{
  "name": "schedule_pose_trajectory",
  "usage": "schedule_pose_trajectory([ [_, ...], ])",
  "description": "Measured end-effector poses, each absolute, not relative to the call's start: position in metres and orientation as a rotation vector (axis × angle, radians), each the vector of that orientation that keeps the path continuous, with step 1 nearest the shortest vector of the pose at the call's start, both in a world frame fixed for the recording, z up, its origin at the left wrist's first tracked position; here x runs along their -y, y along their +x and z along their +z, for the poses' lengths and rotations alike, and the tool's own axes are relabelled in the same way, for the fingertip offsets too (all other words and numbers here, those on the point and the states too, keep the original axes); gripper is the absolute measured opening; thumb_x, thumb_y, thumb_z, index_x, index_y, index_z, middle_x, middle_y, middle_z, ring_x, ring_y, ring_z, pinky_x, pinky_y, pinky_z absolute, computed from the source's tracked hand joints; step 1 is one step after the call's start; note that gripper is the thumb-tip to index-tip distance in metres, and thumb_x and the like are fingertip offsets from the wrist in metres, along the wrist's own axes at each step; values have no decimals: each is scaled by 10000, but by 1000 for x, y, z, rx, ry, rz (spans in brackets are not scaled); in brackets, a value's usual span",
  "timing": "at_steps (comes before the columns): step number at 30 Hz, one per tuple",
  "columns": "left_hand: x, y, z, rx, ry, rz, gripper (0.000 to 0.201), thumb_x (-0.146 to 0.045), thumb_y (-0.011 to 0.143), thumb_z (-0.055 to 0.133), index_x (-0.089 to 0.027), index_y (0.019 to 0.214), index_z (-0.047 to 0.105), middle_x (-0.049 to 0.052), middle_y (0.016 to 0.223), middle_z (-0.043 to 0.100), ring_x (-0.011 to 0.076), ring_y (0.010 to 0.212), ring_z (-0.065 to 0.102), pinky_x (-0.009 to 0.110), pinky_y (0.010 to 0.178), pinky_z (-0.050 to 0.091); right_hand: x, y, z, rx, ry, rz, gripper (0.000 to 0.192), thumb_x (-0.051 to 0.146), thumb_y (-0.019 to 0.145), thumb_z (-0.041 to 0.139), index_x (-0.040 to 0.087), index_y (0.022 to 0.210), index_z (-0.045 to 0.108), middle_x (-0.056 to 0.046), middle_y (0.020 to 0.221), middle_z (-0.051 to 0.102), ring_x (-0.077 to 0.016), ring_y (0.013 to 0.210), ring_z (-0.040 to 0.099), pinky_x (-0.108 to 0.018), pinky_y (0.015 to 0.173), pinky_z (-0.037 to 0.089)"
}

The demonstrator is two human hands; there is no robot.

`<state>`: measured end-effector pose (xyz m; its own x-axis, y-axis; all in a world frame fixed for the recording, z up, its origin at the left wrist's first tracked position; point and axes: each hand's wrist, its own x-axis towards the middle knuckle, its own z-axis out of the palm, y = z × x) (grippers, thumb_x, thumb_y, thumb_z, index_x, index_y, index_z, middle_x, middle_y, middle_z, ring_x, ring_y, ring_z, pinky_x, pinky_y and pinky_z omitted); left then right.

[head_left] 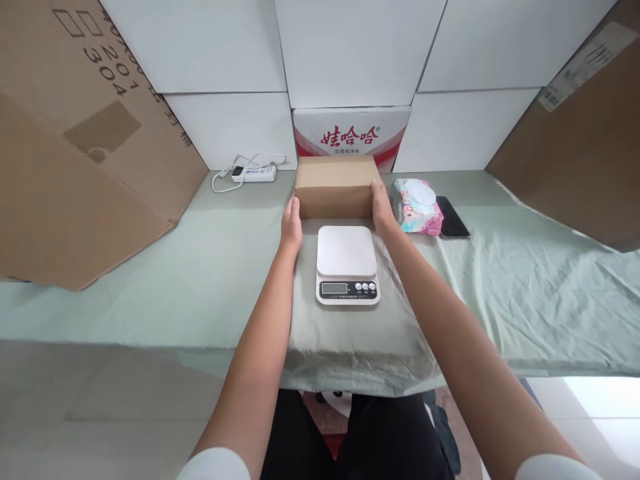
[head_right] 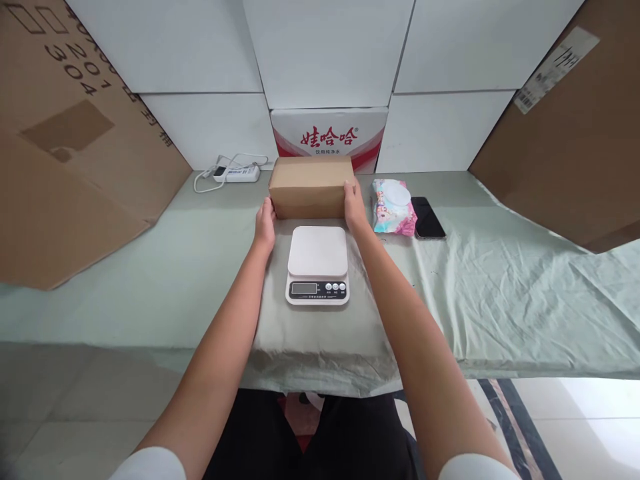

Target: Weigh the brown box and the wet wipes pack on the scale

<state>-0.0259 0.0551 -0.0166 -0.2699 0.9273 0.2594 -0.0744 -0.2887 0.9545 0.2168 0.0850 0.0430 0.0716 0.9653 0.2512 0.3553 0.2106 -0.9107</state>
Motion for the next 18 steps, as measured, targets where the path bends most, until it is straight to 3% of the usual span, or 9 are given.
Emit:
schedule_pose_trajectory([
  [4,-52,-24,-6,-1183,1185,1674,852,-879,911,539,-244,1461,681,129,1625,631,330,1650,432,521,1376,319,-77,217,41,1457,-1256,795,768,495,1064,231,190,1768,192,-33,1828,325,-146,1698,292,-378,1399,257],
  [8,-29,-22,23,-1070,1258,1788,866,-921,851,575,-269,1400,730,122,1530,710,355,1575,539,510,1330,409,-40,231,64,1552,-1190,684,806,566,1075,208,282,1800,2,52,1865,192,-153,1738,169,-419,1400,297],
  [13,51,-21,43,-1048,1345,1865,810,-861,904,577,-258,1424,722,135,1514,722,359,1514,608,510,1294,460,45,254,68,1599,-1077,551,848,728,1074,228,361,1794,-29,75,1882,54,-233,1759,57,-511,1430,217],
  [18,113,-11,22,-1096,1327,1804,776,-823,915,590,-227,1383,756,168,1430,769,370,1440,673,525,1232,534,96,273,38,1565,-1168,509,911,839,1021,290,383,1790,114,26,1882,119,-303,1760,-26,-594,1425,162],
])
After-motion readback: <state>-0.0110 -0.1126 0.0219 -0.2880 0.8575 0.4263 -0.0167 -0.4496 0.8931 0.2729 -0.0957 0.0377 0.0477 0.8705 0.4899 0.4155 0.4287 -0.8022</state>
